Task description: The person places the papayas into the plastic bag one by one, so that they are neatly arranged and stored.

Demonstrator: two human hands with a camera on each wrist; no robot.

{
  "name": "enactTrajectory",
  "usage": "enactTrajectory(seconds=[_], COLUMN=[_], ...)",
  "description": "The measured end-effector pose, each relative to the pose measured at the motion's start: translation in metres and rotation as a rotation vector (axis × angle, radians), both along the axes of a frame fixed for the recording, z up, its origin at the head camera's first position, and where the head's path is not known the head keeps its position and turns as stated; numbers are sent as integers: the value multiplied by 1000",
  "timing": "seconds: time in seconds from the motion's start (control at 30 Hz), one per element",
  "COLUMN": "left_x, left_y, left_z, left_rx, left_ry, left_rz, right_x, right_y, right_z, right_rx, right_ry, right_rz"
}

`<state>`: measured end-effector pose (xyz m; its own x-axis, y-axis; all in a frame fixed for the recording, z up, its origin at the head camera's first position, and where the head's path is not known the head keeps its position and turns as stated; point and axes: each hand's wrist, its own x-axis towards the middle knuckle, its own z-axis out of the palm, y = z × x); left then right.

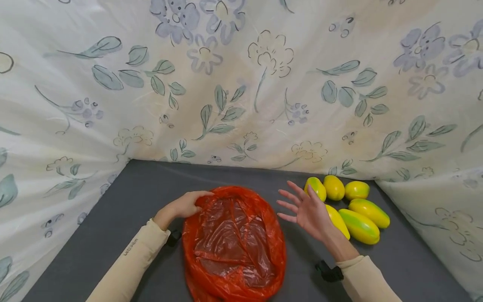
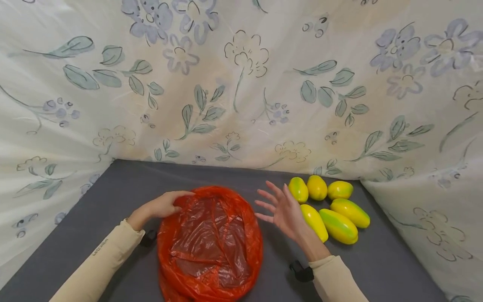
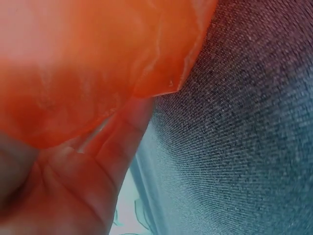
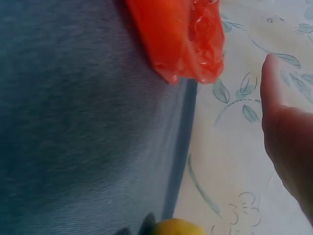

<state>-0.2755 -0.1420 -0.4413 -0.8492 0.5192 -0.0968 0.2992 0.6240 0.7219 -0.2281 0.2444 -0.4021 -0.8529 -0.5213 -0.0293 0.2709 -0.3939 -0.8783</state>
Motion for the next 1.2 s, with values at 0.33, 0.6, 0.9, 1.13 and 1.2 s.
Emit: enactTrajectory(seconds=[0.33,0.6,0.9,1.13,1.2], left_x=[2,3,5,3,2], left_y=[-1,-5,-14,-20,-21], left_z=[-5,-8,-8,-10,-10], left_rx=[-68,4,62,72,61], left_ry=[58,62,28,17,22], left_rz=[106,139,166,175,185], right_x=[14,25,29,37,41], right_y=[22,43,75,97,104], right_z=[-17,-18,-18,-15,-16], right_rx=[-208,-288,-459,-361,-373], right_ry=[-78,-98,-62,-51,-66], right_rz=[48,33,53,-5,-29])
